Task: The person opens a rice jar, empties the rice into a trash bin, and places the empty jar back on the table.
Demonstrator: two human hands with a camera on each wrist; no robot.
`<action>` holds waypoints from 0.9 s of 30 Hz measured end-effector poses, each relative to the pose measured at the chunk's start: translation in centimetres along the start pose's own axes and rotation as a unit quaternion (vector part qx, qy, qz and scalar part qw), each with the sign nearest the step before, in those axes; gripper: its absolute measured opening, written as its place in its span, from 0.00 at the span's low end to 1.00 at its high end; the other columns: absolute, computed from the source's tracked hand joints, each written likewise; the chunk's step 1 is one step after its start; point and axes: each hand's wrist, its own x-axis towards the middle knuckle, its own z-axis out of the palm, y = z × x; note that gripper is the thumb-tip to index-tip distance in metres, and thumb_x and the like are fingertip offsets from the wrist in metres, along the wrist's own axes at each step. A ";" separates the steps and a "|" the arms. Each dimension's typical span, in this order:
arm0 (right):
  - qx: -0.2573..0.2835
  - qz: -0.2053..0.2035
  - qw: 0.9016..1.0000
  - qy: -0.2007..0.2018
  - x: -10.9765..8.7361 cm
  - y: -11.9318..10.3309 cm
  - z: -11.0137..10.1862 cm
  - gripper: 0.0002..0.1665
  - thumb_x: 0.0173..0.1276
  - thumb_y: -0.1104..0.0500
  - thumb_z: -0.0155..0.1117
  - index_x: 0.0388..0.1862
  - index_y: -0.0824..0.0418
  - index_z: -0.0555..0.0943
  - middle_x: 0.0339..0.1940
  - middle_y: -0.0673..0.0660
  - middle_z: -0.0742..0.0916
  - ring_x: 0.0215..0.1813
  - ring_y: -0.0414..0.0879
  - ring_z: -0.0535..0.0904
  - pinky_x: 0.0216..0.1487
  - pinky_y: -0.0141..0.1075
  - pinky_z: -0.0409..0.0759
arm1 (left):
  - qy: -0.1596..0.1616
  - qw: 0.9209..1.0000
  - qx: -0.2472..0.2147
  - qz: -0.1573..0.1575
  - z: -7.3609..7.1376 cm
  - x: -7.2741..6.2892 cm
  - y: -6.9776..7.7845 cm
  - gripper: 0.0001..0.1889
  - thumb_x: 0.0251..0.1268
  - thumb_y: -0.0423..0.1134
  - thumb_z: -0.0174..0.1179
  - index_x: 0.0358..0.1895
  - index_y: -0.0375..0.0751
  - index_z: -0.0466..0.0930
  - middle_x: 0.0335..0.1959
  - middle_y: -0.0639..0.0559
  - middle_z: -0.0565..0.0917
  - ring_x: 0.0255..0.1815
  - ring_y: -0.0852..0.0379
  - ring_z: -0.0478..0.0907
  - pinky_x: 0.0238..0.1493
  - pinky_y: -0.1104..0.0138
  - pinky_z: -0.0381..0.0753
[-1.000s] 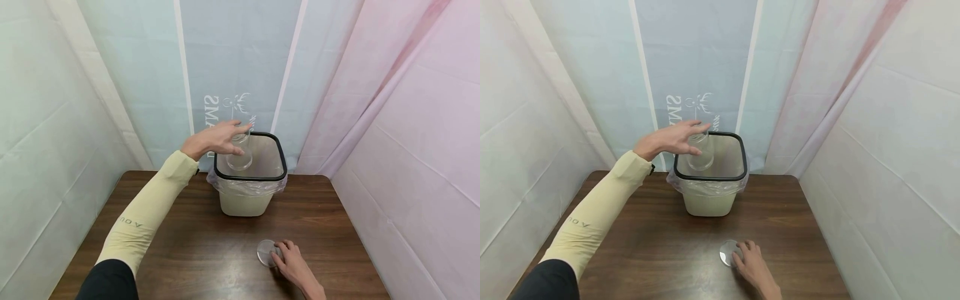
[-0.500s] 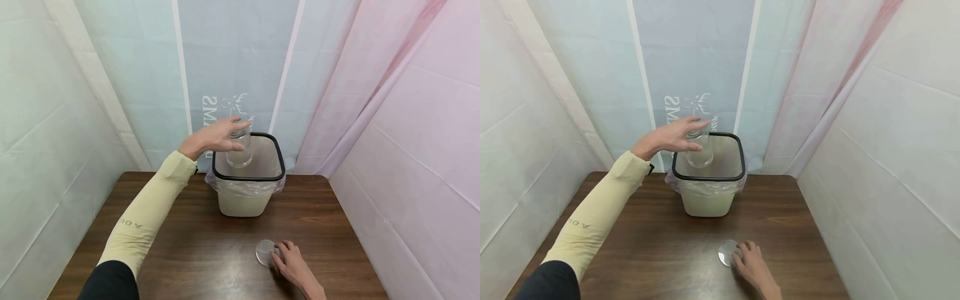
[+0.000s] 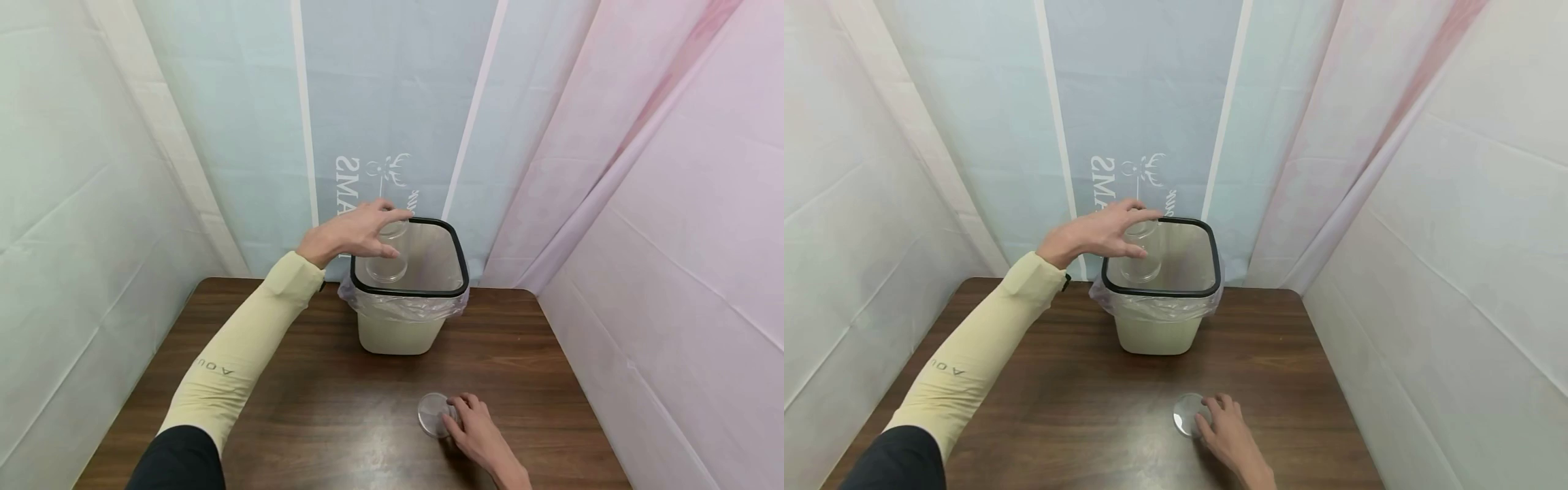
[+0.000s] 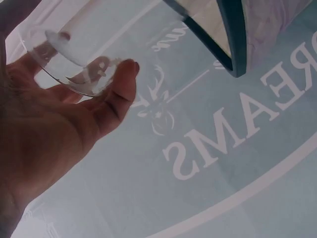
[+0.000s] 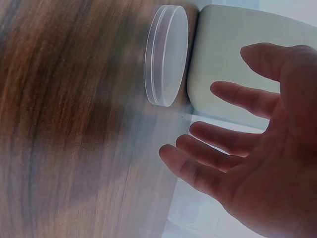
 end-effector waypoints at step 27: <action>-0.007 -0.026 0.999 0.028 -0.2 0.4 -0.1 0.12 0.67 0.54 0.65 0.45 0.60 0.83 0.48 0.59 0.81 0.51 0.58 0.76 0.51 0.53 0.76 | 0.067 0.988 -0.009 -0.142 -0.1 -0.6 0.1 0.43 0.55 0.77 0.50 0.68 0.52 0.66 0.60 0.45 0.77 0.58 0.46 0.76 0.54 0.51 0.77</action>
